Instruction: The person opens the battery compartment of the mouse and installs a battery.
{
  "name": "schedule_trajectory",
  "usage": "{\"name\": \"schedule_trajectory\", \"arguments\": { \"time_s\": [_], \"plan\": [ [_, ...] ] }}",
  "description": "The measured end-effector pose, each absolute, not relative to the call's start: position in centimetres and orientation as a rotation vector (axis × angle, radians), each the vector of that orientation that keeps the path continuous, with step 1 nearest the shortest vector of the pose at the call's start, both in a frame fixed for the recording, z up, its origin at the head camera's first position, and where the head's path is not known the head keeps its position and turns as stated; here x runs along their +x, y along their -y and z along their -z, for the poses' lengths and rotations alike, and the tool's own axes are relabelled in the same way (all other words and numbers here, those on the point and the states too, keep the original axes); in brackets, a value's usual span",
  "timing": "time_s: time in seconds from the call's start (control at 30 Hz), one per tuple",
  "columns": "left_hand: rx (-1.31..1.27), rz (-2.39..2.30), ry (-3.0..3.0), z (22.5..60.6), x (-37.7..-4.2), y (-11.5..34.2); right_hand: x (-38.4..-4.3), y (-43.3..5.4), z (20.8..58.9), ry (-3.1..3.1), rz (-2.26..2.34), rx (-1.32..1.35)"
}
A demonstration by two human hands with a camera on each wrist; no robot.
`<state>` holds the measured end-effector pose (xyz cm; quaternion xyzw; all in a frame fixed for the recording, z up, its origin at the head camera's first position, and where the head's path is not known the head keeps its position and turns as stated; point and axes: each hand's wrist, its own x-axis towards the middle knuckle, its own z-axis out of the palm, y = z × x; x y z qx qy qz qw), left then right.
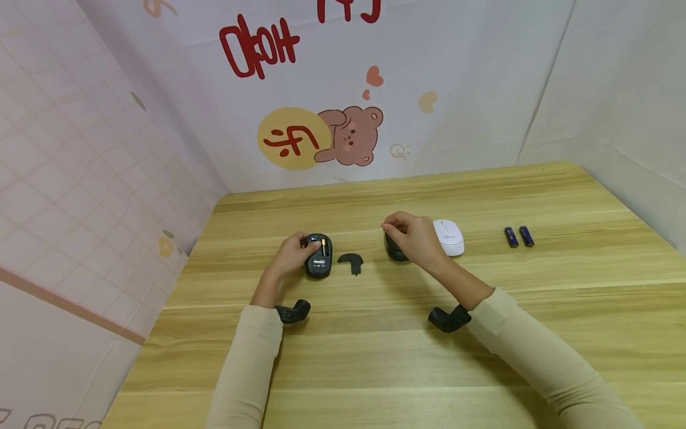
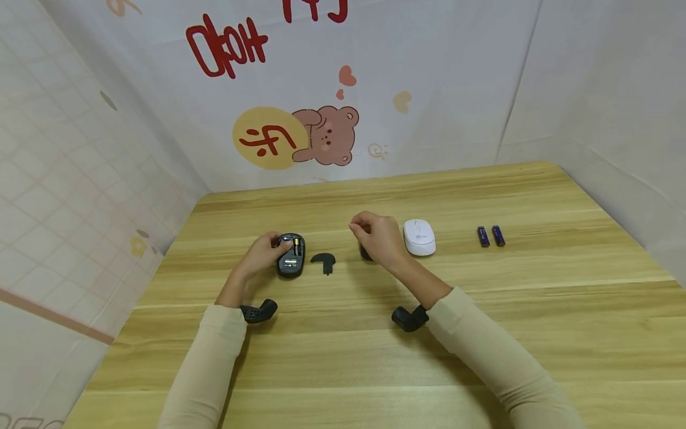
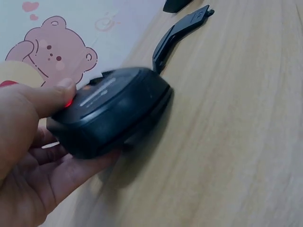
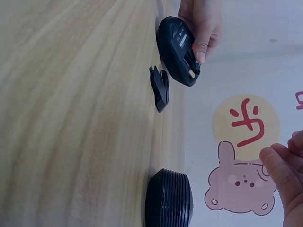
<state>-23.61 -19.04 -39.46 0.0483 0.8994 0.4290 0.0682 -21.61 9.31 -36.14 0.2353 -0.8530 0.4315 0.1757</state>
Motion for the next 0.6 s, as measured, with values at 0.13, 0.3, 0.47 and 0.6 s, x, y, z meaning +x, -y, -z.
{"name": "schedule_trajectory", "arguments": {
  "time_s": [0.13,0.3,0.47,0.6],
  "plan": [
    [0.127,-1.217,-2.739,39.5,-23.6,19.0,-21.8,-9.3,36.2,2.417,-1.221,0.654],
    [0.099,-1.185,-2.743,39.8,-23.7,19.1,-21.8,-9.4,36.1,2.423,-1.214,0.635],
    [0.075,-1.214,-2.723,39.8,-23.7,19.2,-22.1,-10.1,36.0,2.496,-1.183,0.614],
    [0.072,-1.202,-2.734,39.7,-23.7,19.3,-22.5,-10.8,36.1,2.618,-1.147,0.592]
  ]
}}
